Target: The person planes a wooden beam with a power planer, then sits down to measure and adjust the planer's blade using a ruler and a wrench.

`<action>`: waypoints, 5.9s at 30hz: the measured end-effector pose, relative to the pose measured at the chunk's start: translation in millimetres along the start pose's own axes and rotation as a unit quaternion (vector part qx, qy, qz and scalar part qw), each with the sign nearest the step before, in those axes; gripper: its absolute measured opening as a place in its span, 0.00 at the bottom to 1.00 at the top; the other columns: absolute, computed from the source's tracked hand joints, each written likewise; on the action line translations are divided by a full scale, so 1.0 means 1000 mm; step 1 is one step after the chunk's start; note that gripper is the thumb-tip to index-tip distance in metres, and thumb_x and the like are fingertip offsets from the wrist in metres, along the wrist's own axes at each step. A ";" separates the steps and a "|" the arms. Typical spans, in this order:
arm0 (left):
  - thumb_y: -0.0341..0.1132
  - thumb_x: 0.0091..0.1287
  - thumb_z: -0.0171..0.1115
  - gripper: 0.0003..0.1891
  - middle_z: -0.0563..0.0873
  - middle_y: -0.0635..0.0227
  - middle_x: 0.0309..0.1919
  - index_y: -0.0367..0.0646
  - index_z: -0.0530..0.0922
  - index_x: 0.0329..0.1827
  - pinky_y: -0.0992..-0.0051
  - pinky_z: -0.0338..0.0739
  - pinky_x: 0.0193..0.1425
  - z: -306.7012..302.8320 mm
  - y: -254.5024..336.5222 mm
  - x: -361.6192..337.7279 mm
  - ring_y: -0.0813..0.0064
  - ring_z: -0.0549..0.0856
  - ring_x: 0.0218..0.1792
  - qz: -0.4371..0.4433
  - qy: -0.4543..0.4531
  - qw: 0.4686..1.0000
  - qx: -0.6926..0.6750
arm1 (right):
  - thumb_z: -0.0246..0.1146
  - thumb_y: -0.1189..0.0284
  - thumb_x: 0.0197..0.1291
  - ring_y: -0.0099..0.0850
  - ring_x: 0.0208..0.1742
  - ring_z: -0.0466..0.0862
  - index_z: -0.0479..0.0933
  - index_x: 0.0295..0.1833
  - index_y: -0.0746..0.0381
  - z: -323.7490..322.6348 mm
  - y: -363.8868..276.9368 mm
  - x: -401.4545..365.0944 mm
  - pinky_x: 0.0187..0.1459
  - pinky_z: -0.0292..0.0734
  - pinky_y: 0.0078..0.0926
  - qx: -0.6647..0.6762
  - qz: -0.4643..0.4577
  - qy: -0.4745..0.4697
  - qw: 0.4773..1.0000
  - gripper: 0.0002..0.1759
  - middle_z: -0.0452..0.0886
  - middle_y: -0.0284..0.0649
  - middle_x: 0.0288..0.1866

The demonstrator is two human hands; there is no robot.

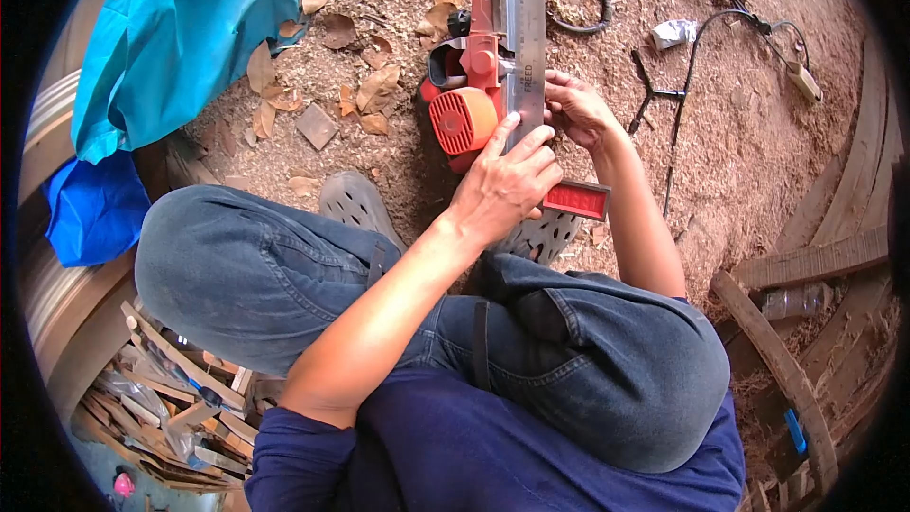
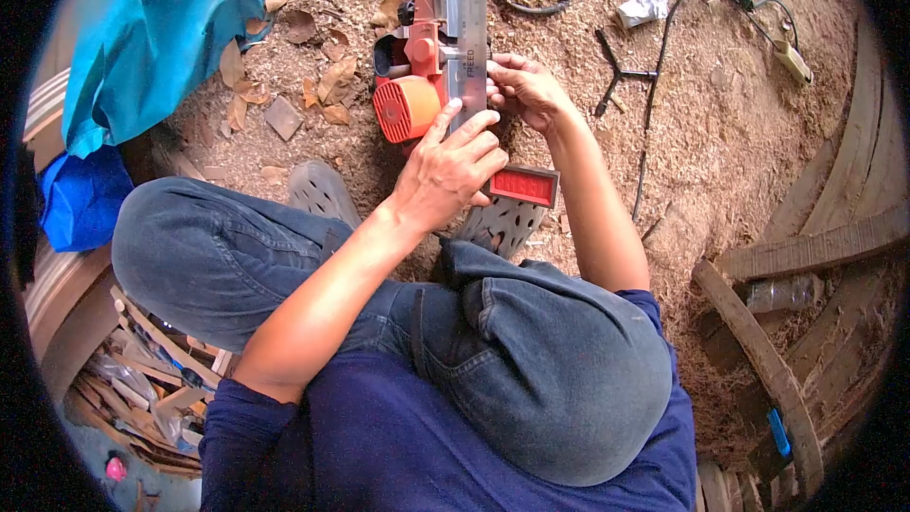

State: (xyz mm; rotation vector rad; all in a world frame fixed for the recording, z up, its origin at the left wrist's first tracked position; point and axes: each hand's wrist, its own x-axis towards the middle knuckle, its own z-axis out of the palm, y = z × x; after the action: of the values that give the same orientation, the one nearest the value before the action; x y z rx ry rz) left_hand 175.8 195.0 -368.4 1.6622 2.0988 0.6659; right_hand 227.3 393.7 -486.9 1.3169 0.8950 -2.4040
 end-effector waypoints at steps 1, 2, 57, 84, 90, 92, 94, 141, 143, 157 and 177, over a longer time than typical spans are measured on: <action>0.43 0.34 0.83 0.33 0.83 0.70 0.50 0.49 0.79 0.47 0.48 0.62 0.81 0.000 0.000 0.000 0.66 0.75 0.71 -0.001 -0.001 1.000 0.000 | 0.65 0.66 0.73 0.20 0.29 0.84 0.80 0.51 0.58 -0.003 0.000 0.000 0.33 0.87 0.19 -0.012 0.002 -0.006 1.000 0.09 0.85 0.34 0.36; 0.43 0.34 0.83 0.33 0.82 0.71 0.50 0.49 0.79 0.46 0.48 0.62 0.81 -0.001 0.000 0.000 0.66 0.75 0.71 -0.002 -0.002 1.000 0.001 | 0.65 0.66 0.73 0.20 0.29 0.84 0.80 0.51 0.58 -0.006 -0.001 0.001 0.33 0.87 0.19 -0.012 0.001 -0.007 1.000 0.09 0.85 0.34 0.36; 0.43 0.34 0.83 0.33 0.82 0.71 0.49 0.49 0.80 0.47 0.48 0.64 0.80 -0.003 0.000 0.004 0.67 0.75 0.71 -0.005 -0.003 1.000 -0.004 | 0.65 0.62 0.72 0.20 0.26 0.82 0.80 0.46 0.59 0.014 0.003 -0.003 0.29 0.81 0.18 -0.042 -0.037 0.044 0.997 0.11 0.82 0.32 0.31; 0.40 0.38 0.84 0.30 0.87 0.76 0.50 0.53 0.86 0.50 0.37 0.47 0.84 0.019 -0.001 0.028 0.75 0.75 0.73 -0.038 -0.059 0.997 0.034 | 0.59 0.65 0.76 0.21 0.35 0.83 0.82 0.55 0.61 -0.007 0.002 0.011 0.37 0.82 0.22 -0.068 -0.009 -0.003 0.998 0.13 0.86 0.33 0.40; 0.40 0.36 0.84 0.31 0.86 0.77 0.49 0.53 0.86 0.49 0.39 0.47 0.84 0.018 -0.002 0.025 0.76 0.76 0.72 -0.032 -0.046 0.998 0.038 | 0.58 0.66 0.78 0.25 0.40 0.87 0.82 0.60 0.62 -0.006 0.005 0.017 0.42 0.87 0.26 -0.095 -0.033 -0.016 0.995 0.15 0.88 0.38 0.48; 0.40 0.37 0.84 0.30 0.86 0.77 0.49 0.53 0.86 0.49 0.39 0.47 0.84 0.019 -0.002 0.024 0.76 0.76 0.72 -0.031 -0.045 0.998 0.035 | 0.58 0.66 0.77 0.25 0.40 0.87 0.82 0.60 0.62 -0.006 0.006 0.015 0.42 0.87 0.26 -0.100 -0.039 -0.014 0.994 0.15 0.88 0.38 0.48; 0.40 0.37 0.84 0.30 0.86 0.76 0.49 0.53 0.86 0.49 0.40 0.47 0.84 0.018 -0.002 0.024 0.76 0.76 0.72 -0.031 -0.042 0.998 0.032 | 0.60 0.62 0.77 0.18 0.32 0.80 0.83 0.53 0.61 0.002 0.003 0.004 0.34 0.77 0.17 -0.083 -0.040 -0.008 0.996 0.14 0.86 0.30 0.37; 0.42 0.37 0.85 0.31 0.85 0.76 0.49 0.53 0.84 0.49 0.43 0.47 0.85 0.015 -0.004 0.023 0.74 0.75 0.73 -0.027 -0.041 0.998 0.026 | 0.64 0.66 0.74 0.18 0.34 0.83 0.83 0.54 0.62 0.002 0.002 0.006 0.35 0.80 0.17 -0.075 -0.050 -0.015 0.996 0.12 0.87 0.32 0.40; 0.42 0.37 0.85 0.31 0.85 0.76 0.49 0.53 0.84 0.49 0.43 0.47 0.85 0.015 -0.005 0.023 0.74 0.75 0.73 -0.026 -0.042 0.999 0.020 | 0.64 0.65 0.74 0.19 0.33 0.84 0.83 0.53 0.62 -0.004 0.005 0.011 0.35 0.81 0.17 -0.081 -0.047 -0.027 0.995 0.12 0.87 0.32 0.39; 0.42 0.37 0.85 0.31 0.86 0.75 0.50 0.53 0.84 0.49 0.44 0.48 0.85 0.013 -0.004 0.023 0.74 0.75 0.72 -0.025 -0.039 0.999 0.025 | 0.63 0.63 0.74 0.20 0.35 0.85 0.83 0.53 0.62 0.005 0.001 0.001 0.36 0.81 0.18 -0.060 -0.065 -0.031 0.996 0.13 0.88 0.33 0.40; 0.40 0.37 0.84 0.29 0.84 0.74 0.49 0.52 0.84 0.47 0.44 0.50 0.84 0.013 -0.005 0.023 0.74 0.76 0.72 -0.023 -0.027 0.999 0.015 | 0.63 0.60 0.74 0.19 0.29 0.81 0.82 0.49 0.60 0.015 -0.003 0.000 0.31 0.77 0.19 -0.082 -0.055 0.023 0.995 0.14 0.85 0.31 0.34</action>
State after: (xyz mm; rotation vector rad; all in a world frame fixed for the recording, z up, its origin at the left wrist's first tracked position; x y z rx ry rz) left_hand 174.3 217.9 -382.2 1.6247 2.1133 0.5717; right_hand 215.7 387.2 -479.8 1.2966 1.1804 -2.3302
